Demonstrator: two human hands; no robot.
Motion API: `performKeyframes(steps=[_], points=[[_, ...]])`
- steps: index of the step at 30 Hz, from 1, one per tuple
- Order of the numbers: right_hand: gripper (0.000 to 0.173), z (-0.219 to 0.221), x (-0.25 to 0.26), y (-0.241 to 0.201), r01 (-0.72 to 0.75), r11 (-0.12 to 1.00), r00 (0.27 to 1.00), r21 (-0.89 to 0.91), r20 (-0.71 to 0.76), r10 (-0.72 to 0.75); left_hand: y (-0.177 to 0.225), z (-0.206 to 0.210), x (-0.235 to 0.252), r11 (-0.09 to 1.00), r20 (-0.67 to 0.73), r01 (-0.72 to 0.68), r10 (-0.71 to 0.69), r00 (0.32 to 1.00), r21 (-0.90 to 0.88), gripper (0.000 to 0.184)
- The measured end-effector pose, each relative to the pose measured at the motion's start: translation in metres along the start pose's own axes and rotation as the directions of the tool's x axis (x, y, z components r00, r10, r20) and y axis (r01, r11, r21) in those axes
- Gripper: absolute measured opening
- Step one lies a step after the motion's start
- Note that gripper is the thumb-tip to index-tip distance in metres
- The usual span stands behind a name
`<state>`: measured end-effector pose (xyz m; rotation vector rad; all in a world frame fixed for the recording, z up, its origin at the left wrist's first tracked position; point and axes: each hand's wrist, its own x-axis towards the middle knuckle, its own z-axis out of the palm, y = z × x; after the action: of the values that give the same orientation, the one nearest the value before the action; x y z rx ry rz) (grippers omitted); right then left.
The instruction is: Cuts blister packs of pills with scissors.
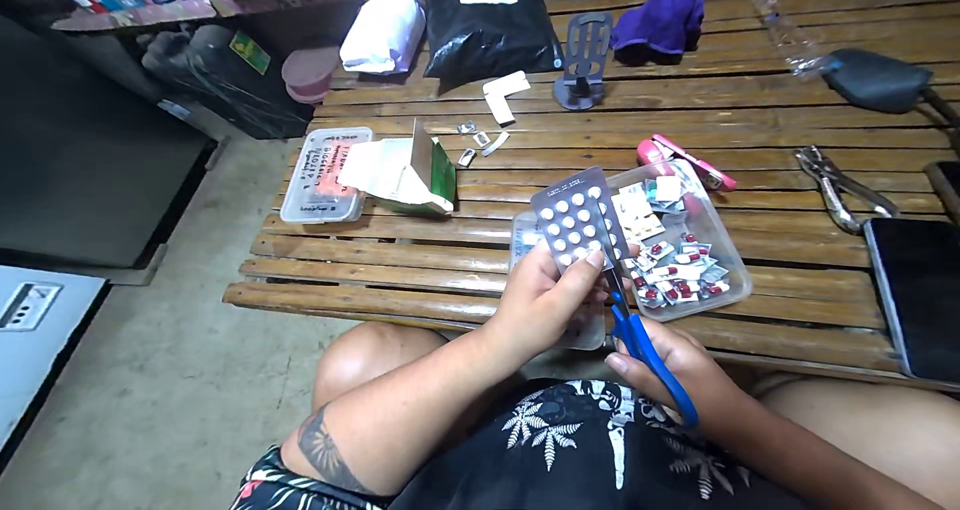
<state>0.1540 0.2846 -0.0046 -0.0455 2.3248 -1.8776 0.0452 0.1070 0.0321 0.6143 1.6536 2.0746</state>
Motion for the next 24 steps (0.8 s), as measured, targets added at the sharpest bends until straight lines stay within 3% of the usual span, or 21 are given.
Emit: performKeyframes(steps=[24], points=[[0.029, -0.0041, 0.0004, -0.0045, -0.068, 0.996, 0.996, 0.057, 0.061, 0.064, -0.0018, -0.0080, 0.0020, 0.986, -0.015, -0.049, 0.052, 0.999, 0.158, 0.033]])
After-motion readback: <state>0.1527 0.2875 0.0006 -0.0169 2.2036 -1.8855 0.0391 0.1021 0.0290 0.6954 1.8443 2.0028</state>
